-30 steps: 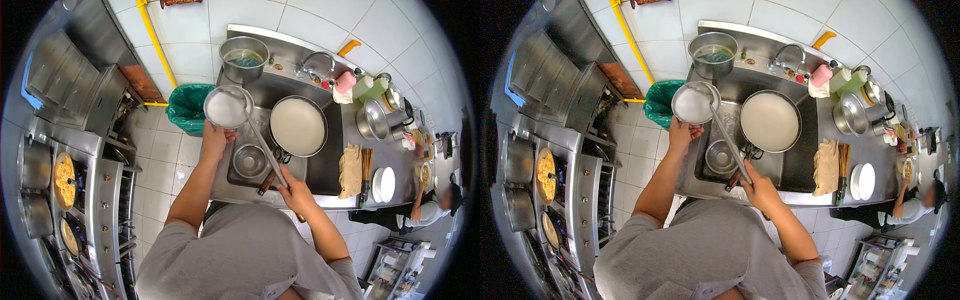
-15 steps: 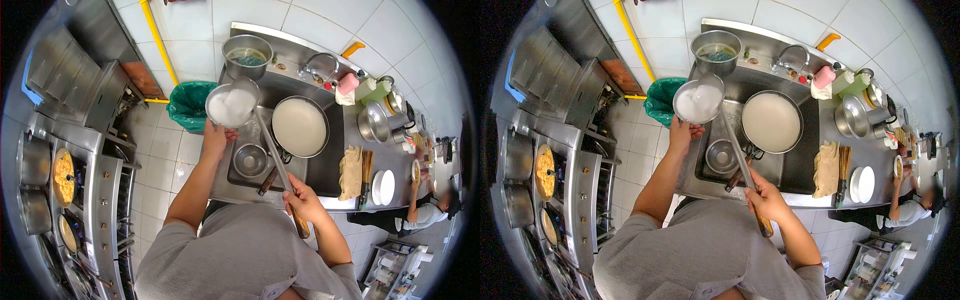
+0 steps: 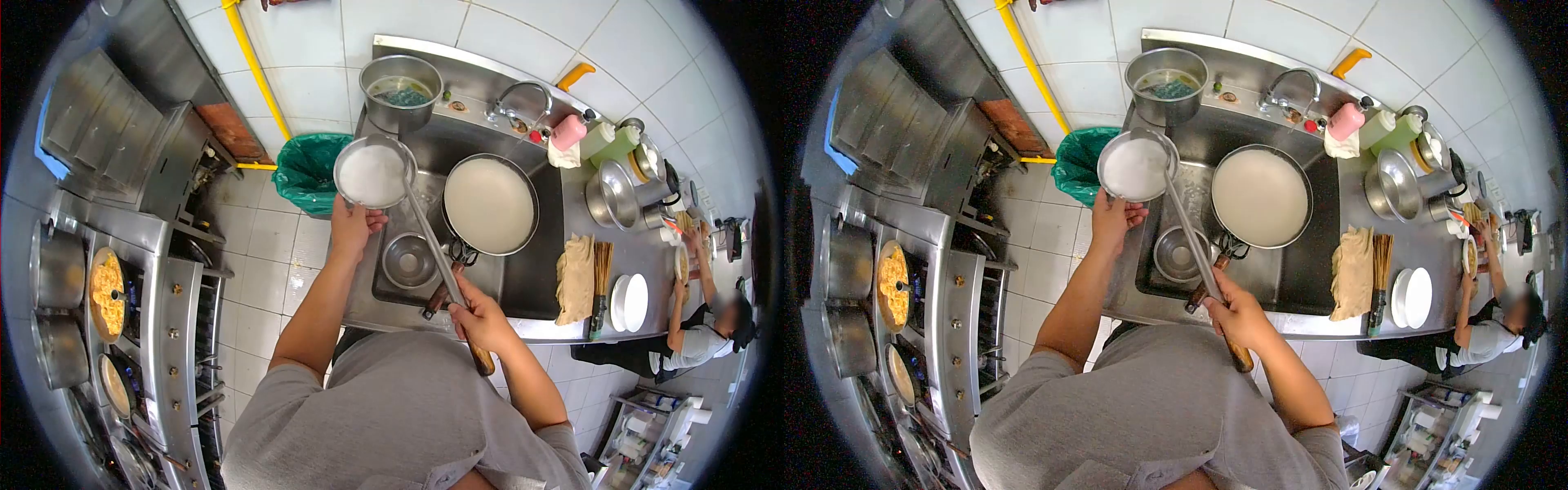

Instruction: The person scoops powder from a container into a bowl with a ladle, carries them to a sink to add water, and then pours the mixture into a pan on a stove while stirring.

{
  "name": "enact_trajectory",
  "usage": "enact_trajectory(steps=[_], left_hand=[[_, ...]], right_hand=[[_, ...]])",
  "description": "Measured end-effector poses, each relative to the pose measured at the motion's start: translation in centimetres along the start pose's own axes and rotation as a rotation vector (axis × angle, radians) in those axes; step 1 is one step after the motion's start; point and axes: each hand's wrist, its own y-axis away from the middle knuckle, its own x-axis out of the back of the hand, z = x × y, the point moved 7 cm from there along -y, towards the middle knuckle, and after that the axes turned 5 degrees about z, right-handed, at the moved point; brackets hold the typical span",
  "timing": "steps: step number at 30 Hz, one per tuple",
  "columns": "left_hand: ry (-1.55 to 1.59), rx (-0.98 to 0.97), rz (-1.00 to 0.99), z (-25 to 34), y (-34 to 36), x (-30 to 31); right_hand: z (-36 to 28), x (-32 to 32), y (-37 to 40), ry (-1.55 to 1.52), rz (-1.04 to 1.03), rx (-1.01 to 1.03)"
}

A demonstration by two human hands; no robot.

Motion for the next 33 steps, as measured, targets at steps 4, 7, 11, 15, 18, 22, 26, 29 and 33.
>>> enact_trajectory(steps=[4, 7, 11, 15, 18, 22, 26, 29, 33], left_hand=[[0.011, 0.021, 0.023, 0.2, 0.5, 0.0], [-0.199, -0.175, 0.145, -0.4, -0.9, 1.6], [-0.981, -0.814, 0.486, 6.8, 3.5, 0.1], [-1.147, -0.976, 0.335, 10.5, 2.6, -3.0], [-1.153, -1.042, 0.036, 11.3, 1.5, -7.0], [-1.278, -1.197, -0.010, 11.0, 0.4, -8.8], [-1.338, -1.209, 0.015, 10.6, 0.0, -8.9], [-1.377, -1.220, 0.009, 10.2, -0.4, -8.8], [-1.391, -1.214, 0.000, 9.0, -1.4, -8.5]], right_hand=[[-1.6, 0.2, 0.7, -0.410, -0.121, -0.035], [-1.5, 1.1, 1.5, -0.065, 0.030, -0.020], [-2.0, 1.8, 2.3, 0.187, 0.129, 0.008], [-2.0, 2.0, 3.0, 0.205, 0.192, 0.117], [-2.4, 1.6, 3.2, -0.027, 0.126, 0.109], [-4.1, 0.4, 3.6, -0.402, -0.042, 0.016], [-4.0, 0.5, 3.9, -0.405, -0.029, 0.024], [-3.6, 0.4, 3.9, -0.357, -0.010, 0.032], [-3.8, 0.6, 4.0, -0.146, 0.057, 0.043]])
